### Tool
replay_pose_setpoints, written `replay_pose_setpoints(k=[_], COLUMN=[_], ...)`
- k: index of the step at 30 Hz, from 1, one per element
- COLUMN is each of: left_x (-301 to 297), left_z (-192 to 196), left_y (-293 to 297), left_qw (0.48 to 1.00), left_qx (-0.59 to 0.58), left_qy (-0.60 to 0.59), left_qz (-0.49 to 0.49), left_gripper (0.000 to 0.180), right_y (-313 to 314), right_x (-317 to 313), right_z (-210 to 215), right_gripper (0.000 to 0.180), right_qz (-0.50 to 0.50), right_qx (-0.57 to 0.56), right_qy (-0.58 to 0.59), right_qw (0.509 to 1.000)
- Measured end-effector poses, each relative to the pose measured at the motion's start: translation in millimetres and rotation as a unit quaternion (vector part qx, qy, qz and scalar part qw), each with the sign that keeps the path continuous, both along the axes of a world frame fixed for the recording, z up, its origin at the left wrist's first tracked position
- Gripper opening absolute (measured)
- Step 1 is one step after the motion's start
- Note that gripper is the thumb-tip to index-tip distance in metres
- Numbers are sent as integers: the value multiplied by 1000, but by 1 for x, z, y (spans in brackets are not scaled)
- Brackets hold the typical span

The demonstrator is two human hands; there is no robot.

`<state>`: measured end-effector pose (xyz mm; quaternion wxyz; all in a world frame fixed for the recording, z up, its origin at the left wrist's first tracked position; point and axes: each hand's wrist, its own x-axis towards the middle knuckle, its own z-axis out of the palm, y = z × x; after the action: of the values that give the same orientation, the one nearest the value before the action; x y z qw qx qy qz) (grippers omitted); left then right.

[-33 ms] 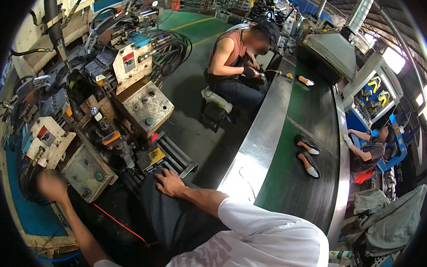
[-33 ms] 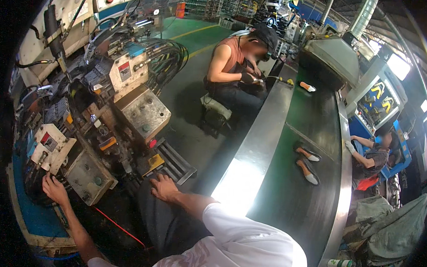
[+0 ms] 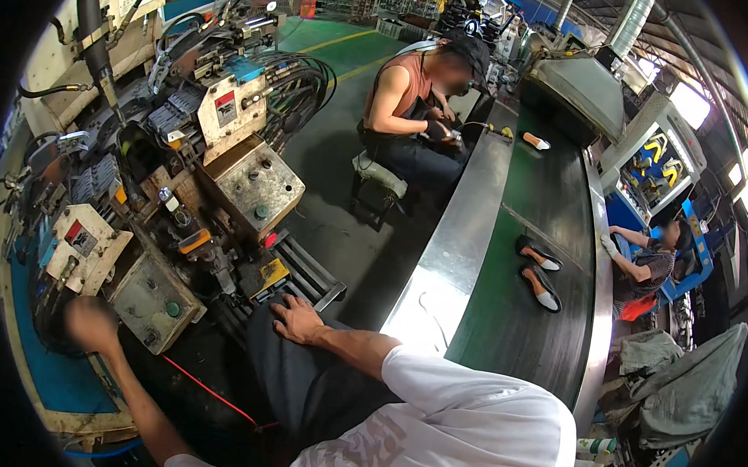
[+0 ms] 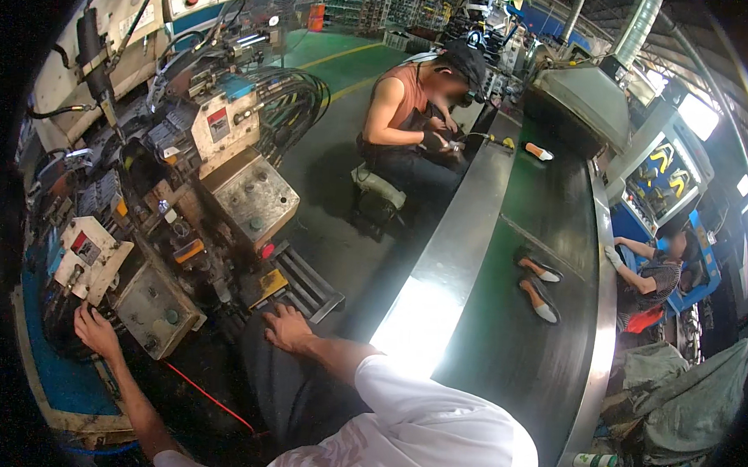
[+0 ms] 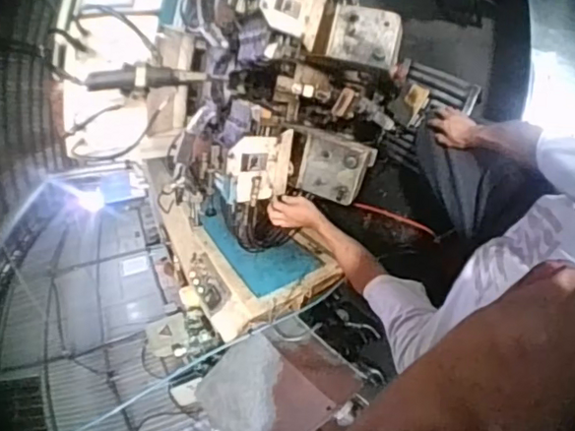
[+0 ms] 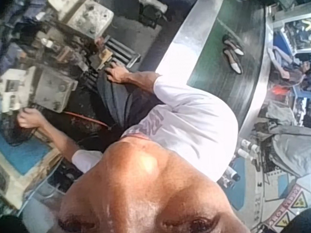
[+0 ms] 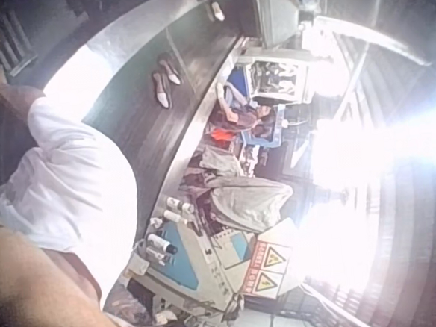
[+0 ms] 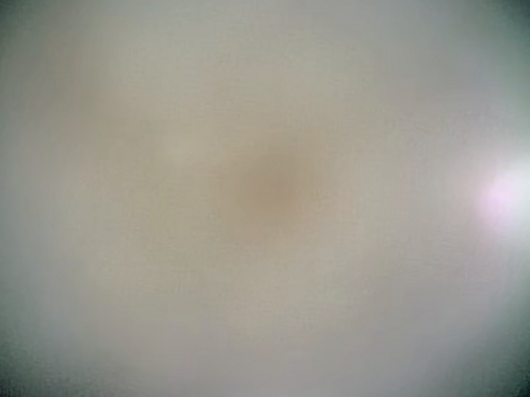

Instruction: The person assembles shoes by placing the upper onto a last, securing it in a machine, and then removing the finished shoe. They repeat this process for multiple shoes, handling the shoe parts and operating the machine controls.

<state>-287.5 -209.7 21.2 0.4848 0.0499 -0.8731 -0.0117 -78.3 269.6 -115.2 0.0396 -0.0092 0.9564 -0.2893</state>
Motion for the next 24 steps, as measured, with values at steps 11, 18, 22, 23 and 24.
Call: replay_pose_setpoints(k=[11,18,22,23,24], left_x=[-3,-3,-5,-5,-4], left_z=[-6,-5,-5,-5,-5], left_y=[-2,-8,-6,-8,-10], left_qw=[1000,999,1000,1000,1000], left_qx=[8,-1,-9,-11,-12], left_qy=[-16,-36,-25,-23,-22], left_qz=[14,20,10,9,11], left_gripper=[30,32,32,32,31], right_y=[2,2,4,3,1], right_x=[-2,-3,-3,-2,-2], right_z=[1,-5,-9,-8,-6], right_gripper=[58,58,58,58,58], right_qz=[10,16,15,13,12], right_qx=[-4,6,11,6,1], right_qy=[-21,-22,-14,-13,-11], right_qw=[1000,1000,1000,1000,1000])
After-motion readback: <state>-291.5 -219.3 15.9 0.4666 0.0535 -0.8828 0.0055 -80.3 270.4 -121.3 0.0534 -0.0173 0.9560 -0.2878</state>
